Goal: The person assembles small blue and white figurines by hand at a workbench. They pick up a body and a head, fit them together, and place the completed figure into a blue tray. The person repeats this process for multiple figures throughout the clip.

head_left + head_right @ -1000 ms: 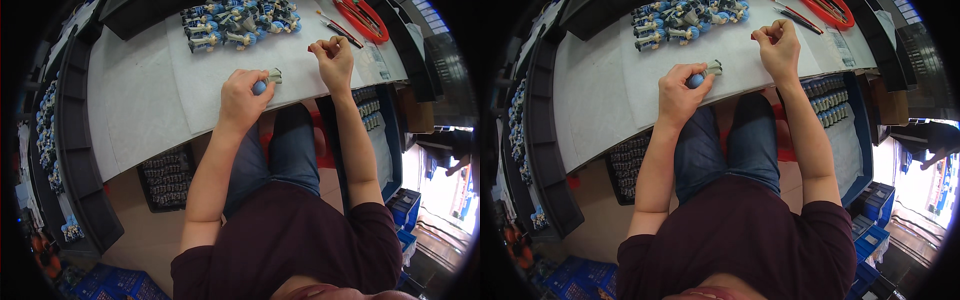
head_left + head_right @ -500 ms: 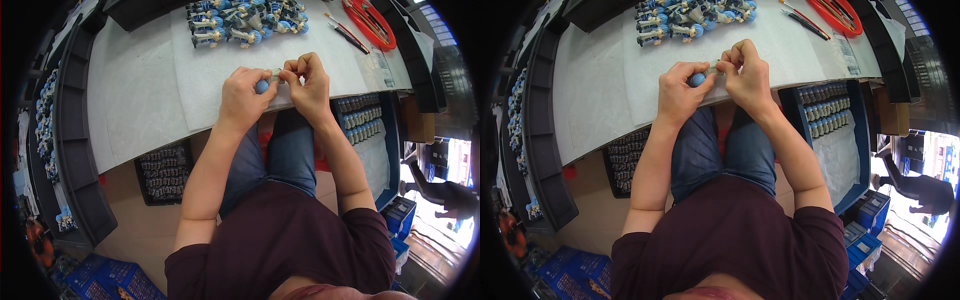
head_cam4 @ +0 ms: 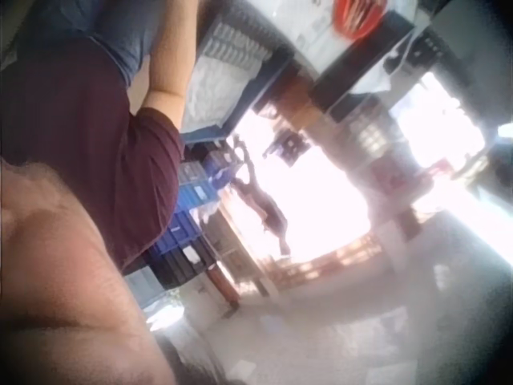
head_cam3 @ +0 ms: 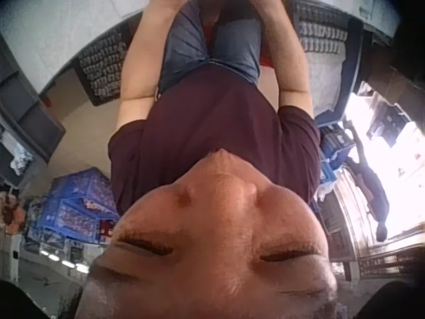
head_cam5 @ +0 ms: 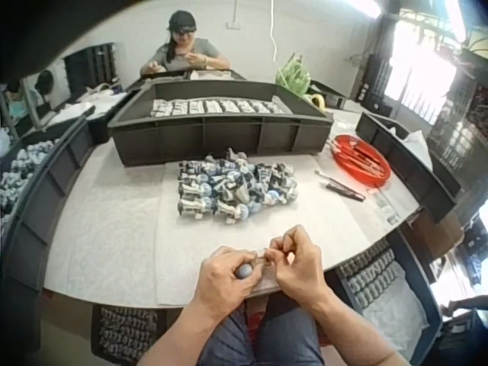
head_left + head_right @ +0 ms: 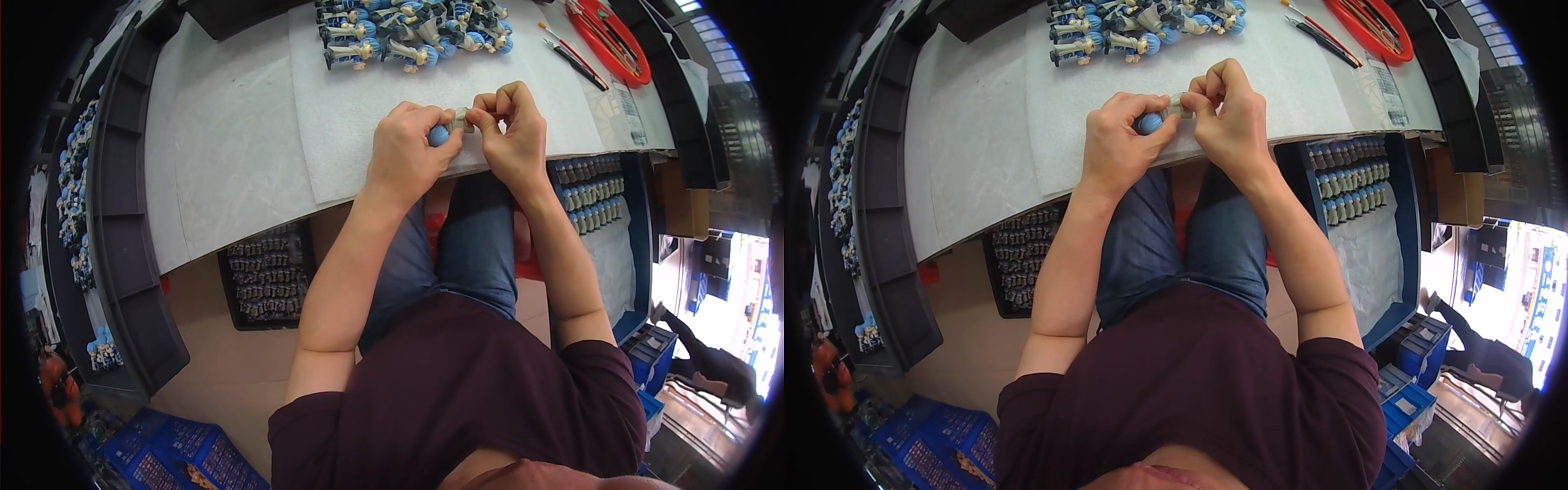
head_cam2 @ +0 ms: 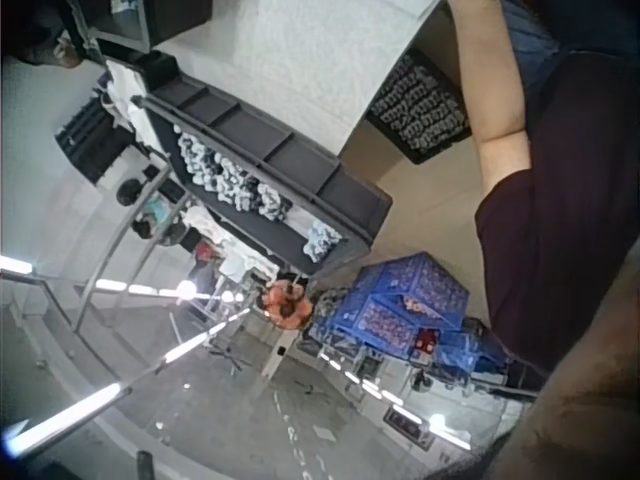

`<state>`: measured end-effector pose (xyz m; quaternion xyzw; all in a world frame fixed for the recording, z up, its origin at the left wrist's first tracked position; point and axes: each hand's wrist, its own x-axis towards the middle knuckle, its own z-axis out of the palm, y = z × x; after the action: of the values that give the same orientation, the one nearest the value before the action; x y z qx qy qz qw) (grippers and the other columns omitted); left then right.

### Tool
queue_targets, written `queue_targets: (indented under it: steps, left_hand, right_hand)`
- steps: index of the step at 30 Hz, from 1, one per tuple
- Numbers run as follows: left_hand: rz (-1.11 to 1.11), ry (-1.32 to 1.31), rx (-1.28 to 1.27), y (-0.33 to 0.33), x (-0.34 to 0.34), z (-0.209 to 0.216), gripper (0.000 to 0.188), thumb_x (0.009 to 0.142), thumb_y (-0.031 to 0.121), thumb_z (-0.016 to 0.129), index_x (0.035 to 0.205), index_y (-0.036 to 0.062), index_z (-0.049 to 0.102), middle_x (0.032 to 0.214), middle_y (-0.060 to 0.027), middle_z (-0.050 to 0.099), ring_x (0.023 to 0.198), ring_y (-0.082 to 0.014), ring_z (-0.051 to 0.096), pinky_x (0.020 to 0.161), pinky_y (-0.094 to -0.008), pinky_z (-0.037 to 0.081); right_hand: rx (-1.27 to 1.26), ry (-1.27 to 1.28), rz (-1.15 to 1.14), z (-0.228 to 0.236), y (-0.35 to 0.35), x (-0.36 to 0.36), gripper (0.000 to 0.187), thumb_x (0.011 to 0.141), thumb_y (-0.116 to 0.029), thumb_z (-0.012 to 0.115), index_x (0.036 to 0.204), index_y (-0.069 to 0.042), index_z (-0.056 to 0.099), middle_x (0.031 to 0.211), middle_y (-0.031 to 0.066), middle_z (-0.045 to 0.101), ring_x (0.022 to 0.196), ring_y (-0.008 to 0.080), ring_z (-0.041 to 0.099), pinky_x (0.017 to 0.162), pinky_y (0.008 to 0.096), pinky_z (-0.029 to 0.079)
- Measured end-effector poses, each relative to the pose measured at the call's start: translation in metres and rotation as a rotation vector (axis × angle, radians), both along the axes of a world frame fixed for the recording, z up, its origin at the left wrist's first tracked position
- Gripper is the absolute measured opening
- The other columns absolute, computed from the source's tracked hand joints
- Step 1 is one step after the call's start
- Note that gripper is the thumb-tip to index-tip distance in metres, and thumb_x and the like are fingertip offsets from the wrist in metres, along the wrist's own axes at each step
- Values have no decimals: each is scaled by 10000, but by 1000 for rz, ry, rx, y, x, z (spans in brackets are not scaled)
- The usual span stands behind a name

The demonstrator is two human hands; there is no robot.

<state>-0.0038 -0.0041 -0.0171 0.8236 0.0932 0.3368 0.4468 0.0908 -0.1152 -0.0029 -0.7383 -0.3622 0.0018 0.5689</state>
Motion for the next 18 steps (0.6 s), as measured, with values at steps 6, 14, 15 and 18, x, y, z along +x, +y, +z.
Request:
queue_targets:
  steps: [6,14,15,18]
  left_hand:
    - [2,0,27,1,-1,0,241,659,82,722,873,-11,662,803,-146,635,701,-210,633,630,-282,505]
    - [-12,51,-37,2,-4,5,229,673,94,728,874,2,667,828,-135,641,715,-184,628,655,-267,498]
    - [-17,47,-53,3,-3,5,236,677,95,728,884,1,666,836,-132,642,722,-175,625,661,-265,496]
    - [-52,51,-109,2,-4,5,286,684,90,730,943,0,649,874,-122,644,749,-153,613,688,-262,492]
  right_hand:
    - [21,13,-14,-2,0,-2,239,712,89,587,745,-17,375,622,92,525,605,141,561,572,252,452]
    - [-27,-251,-208,-4,-4,47,212,710,28,649,799,-16,463,693,92,613,609,149,589,565,260,471]
    - [8,-285,-273,1,-10,61,211,720,14,659,796,-22,466,696,83,619,613,147,590,576,253,473]
    - [-132,-459,-388,8,-36,119,215,722,-11,677,825,-13,489,782,96,629,665,154,597,612,259,474]
